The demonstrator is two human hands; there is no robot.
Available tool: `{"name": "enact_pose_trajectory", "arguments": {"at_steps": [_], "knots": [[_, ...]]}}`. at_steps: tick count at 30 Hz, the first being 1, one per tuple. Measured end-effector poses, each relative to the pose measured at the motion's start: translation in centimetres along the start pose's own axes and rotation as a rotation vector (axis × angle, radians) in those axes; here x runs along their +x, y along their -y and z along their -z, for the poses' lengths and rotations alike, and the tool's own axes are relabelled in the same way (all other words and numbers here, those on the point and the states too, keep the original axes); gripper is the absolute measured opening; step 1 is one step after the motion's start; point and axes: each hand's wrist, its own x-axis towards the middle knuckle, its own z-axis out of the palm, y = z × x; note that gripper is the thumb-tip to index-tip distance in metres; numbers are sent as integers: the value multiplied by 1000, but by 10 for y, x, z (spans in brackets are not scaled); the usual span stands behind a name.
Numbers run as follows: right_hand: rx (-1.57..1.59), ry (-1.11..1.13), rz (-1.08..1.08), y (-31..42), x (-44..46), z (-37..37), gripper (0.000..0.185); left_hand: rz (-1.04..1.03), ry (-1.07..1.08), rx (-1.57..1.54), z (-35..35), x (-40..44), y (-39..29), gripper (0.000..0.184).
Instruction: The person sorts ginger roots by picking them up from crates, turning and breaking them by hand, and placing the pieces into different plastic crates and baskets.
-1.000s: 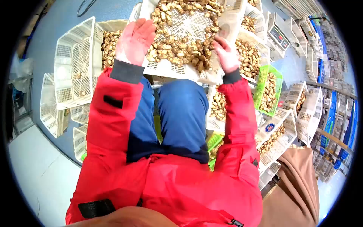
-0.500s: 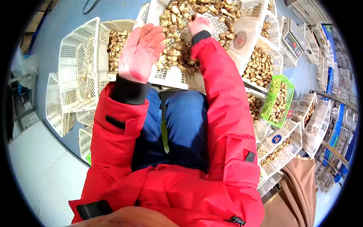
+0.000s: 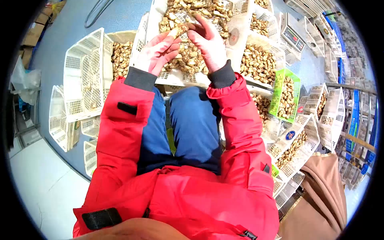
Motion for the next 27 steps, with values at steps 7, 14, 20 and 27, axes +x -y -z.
{"name": "enact_pose_trajectory", "arguments": {"at_steps": [7,14,20,27], "knots": [[555,114,-153,-17,-8,-8,67,-14,61,288,-1,4,10,33],[266,-155,-192,9,-57,73,62,-302,-186,51,33,10,-13,38],[309,-201,-246,14,-93,116,60,-188,-75,11,29,12,-4,41],[411,-1,-227,6,-69,79,59,-48,-88,105,15,5,-4,37]]}}
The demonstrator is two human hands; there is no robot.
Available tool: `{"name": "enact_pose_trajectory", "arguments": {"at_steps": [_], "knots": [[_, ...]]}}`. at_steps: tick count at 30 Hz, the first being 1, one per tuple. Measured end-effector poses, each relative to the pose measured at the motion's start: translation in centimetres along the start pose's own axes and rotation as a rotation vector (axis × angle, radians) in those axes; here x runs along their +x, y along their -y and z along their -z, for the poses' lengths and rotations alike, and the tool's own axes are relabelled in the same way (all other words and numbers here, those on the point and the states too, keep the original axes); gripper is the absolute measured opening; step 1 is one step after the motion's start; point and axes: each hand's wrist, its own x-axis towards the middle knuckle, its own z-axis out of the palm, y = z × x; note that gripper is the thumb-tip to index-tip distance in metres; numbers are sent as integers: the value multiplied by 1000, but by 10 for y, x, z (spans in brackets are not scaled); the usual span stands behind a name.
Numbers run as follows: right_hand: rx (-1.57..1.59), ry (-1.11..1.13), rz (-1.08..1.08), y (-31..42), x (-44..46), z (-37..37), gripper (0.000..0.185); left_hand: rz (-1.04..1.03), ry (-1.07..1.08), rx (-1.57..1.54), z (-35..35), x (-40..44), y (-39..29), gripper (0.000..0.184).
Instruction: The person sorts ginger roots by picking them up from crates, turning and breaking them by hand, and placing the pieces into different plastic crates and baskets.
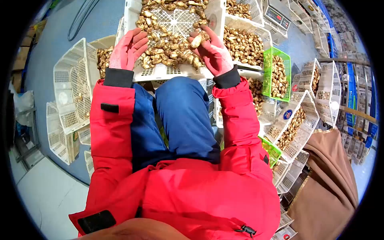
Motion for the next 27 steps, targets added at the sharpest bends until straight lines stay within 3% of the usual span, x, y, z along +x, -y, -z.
{"name": "enact_pose_trajectory", "arguments": {"at_steps": [8,11,12,15,17,19,22,27], "knots": [[-73,-4,-28,-11,12,-9,54,-12,45,26,-4,2,1,38],[-275,-63,20,-13,21,-18,60,9,147,77,1,4,5,39],[-391,-148,46,-11,19,-39,62,76,215,88,3,6,7,39],[-1150,-88,86,-14,26,-60,60,142,229,246,-15,-3,19,40],[-1299,-26,332,-25,33,-73,58,103,180,333,-21,-4,22,38],[-1294,-26,418,-25,33,-85,57,64,113,172,-22,-9,15,33],[-802,-74,200,-25,25,-78,60,79,107,110,-18,-9,10,33],[-894,-77,257,-34,24,-66,57,51,137,201,-22,-8,11,36]]}}
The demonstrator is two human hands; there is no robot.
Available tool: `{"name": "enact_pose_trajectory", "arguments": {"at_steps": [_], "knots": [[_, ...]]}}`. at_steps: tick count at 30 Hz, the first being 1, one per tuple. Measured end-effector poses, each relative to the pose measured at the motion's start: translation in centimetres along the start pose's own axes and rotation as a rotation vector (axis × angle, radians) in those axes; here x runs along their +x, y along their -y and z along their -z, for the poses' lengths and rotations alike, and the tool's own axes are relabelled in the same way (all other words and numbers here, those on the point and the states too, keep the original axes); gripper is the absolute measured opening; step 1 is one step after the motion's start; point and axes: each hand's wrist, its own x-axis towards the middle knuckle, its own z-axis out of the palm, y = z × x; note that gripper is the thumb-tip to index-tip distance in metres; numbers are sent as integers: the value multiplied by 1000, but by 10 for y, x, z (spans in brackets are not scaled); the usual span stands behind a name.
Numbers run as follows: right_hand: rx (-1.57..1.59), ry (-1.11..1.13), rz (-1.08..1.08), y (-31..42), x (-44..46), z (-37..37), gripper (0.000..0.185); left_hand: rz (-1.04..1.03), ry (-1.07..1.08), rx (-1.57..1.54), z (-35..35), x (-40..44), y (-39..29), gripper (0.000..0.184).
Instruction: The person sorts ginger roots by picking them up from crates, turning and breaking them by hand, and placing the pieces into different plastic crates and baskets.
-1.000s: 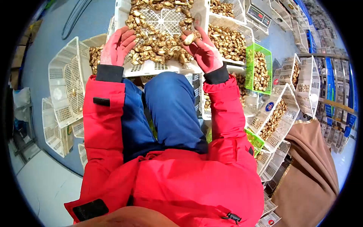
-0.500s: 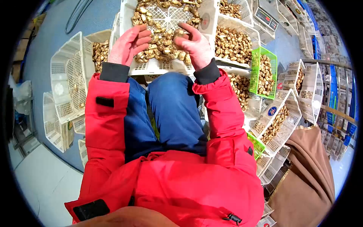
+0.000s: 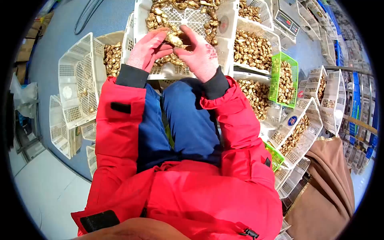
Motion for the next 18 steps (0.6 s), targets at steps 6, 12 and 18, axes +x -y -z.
{"name": "enact_pose_trajectory", "arguments": {"at_steps": [6,12,18], "knots": [[-57,27,-8,-4,3,-2,45,-7,36,125,1,4,7,43],[398,-34,-225,-19,-11,50,44,-111,34,2,21,13,11,35],[1365,-510,-336,-81,-18,130,41,-167,-27,-65,22,5,-4,36]]}}
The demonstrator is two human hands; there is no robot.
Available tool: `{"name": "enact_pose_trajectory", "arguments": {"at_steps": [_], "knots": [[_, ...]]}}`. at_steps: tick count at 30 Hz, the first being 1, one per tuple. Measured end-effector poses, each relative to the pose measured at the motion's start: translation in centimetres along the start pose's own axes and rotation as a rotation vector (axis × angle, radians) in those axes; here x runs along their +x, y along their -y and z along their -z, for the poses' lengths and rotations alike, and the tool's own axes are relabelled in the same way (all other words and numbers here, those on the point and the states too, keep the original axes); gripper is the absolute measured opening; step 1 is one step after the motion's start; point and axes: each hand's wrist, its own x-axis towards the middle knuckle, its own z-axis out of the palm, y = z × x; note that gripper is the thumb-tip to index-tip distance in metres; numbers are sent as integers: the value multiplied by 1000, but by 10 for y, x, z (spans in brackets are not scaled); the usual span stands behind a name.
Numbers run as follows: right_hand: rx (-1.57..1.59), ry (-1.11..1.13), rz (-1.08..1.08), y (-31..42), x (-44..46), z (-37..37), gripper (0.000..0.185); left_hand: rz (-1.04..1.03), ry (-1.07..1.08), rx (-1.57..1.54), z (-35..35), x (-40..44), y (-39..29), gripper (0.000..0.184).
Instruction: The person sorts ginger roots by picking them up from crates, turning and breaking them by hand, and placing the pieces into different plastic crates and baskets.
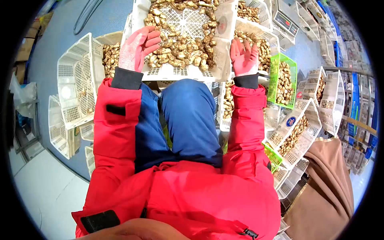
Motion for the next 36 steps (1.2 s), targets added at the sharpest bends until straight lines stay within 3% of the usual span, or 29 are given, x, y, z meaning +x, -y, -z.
{"name": "enact_pose_trajectory", "arguments": {"at_steps": [2,6,7,8,10,12,14,16,17,20,24,28,31,32,34,36], "knots": [[-307,87,-39,-15,17,9,39,24,8,-7,-4,-1,-1,36],[-815,317,-3,-77,55,-58,36,98,41,-179,-2,-2,5,39],[-1017,344,107,-96,90,-52,41,92,-4,-58,-11,-7,-1,40],[-1216,373,223,-115,128,-47,46,171,62,-246,-4,0,1,40],[-2026,139,615,-144,165,-67,58,92,11,-94,-6,1,2,39],[-2063,-37,747,-174,199,-66,64,114,-63,-39,-12,3,-6,39],[-2159,-162,525,-188,218,-66,63,87,-53,-27,-11,4,-6,40],[-2108,-184,683,-195,230,-49,62,61,-42,-23,-12,4,-9,40],[-1936,-189,609,-185,202,-63,59,50,-32,-25,-13,2,-9,40],[-1747,49,698,-159,165,-54,57,88,-63,-35,-6,7,0,40],[-1145,506,508,-122,65,-100,52,105,-130,-16,-3,5,8,46],[-1382,841,628,-97,29,-112,54,369,-33,-95,-24,-10,-14,50],[-1493,986,677,-93,5,-129,53,467,161,-254,-15,-10,-1,44],[-1591,1033,700,-91,-2,-135,52,489,206,-167,-17,-9,-3,39],[-1581,970,657,-94,-8,-137,49,445,201,-89,-23,-15,-6,36],[-1388,765,562,-100,-2,-127,46,382,118,-98,-19,-12,-2,33]]}}
